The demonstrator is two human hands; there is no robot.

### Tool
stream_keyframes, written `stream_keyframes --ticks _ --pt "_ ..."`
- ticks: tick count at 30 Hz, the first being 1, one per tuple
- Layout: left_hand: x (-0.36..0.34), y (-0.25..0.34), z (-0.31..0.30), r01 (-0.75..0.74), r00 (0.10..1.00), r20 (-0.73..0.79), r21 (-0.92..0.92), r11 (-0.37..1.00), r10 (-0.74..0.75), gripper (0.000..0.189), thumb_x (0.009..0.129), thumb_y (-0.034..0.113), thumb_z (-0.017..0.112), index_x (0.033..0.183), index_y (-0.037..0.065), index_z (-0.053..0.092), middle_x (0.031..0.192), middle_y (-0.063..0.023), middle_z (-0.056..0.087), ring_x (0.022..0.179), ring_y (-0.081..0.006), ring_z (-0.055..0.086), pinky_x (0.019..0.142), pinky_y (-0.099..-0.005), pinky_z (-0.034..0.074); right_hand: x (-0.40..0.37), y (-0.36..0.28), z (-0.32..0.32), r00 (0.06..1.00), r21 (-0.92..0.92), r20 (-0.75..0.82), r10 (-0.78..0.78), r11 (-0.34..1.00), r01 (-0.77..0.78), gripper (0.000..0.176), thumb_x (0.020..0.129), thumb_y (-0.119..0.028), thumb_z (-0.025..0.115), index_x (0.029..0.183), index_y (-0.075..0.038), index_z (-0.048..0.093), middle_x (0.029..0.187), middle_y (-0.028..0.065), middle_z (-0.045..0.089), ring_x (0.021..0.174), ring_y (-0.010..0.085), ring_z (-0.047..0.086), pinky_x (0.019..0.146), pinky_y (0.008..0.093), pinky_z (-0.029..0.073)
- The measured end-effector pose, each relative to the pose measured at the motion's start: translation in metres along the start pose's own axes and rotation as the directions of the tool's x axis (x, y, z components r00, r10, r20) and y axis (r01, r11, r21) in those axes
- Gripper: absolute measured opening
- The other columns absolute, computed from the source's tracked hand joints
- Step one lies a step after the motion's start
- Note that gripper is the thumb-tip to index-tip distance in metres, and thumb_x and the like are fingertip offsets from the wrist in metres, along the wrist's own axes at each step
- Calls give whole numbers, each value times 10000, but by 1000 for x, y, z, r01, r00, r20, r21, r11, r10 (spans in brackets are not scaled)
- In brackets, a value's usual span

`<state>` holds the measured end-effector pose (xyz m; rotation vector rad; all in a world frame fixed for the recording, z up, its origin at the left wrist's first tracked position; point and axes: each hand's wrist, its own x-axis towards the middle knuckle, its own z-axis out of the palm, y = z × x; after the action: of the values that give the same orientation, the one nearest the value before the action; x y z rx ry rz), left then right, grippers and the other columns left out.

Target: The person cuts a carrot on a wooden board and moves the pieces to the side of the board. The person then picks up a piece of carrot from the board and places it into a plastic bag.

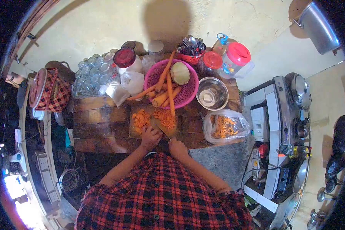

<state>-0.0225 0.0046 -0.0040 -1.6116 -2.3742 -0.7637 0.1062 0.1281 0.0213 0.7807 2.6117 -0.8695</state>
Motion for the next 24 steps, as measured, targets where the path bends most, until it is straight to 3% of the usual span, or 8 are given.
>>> stream_keyframes --ticks 5,8,12,17,24 --pt "0 1 3 5 1000 -13 22 1000 -5 146 689 186 673 827 141 657 849 18 565 884 -191 506 824 -433 351 2 -7 2 996 52 29 83 995 -85 302 896 -271 443 974 20 456 746 281 600 730 455 590 651 540 461" --pt "3 2 -3 -11 1000 -23 13 1000 11 144 689 186 671 823 137 655 836 12 558 872 -197 505 818 -429 354 7 -10 -4 999 6 23 22 1000 -22 308 897 -274 442 987 20 447 765 284 601 748 452 591 654 541 460" --pt "0 0 -1 3 1000 13 18 1000 -4 142 681 184 673 812 132 654 825 9 554 850 -194 503 815 -421 347 -2 -9 -7 997 44 67 48 998 -51 308 897 -277 443 988 18 450 778 285 598 753 450 588 659 532 461" --pt "0 0 2 -18 1000 -15 13 1000 18 144 668 181 683 797 125 653 824 11 554 841 -189 504 804 -417 342 8 -4 12 999 90 -24 23 996 -21 311 896 -272 447 992 23 450 758 289 586 739 458 581 639 540 455" --pt "-2 2 0 25 999 -19 -22 999 -26 157 661 181 693 803 127 654 847 15 569 857 -187 505 800 -415 338 -1 -2 10 1000 90 2 20 996 -20 315 900 -277 442 994 23 426 758 291 587 727 460 582 642 545 457"
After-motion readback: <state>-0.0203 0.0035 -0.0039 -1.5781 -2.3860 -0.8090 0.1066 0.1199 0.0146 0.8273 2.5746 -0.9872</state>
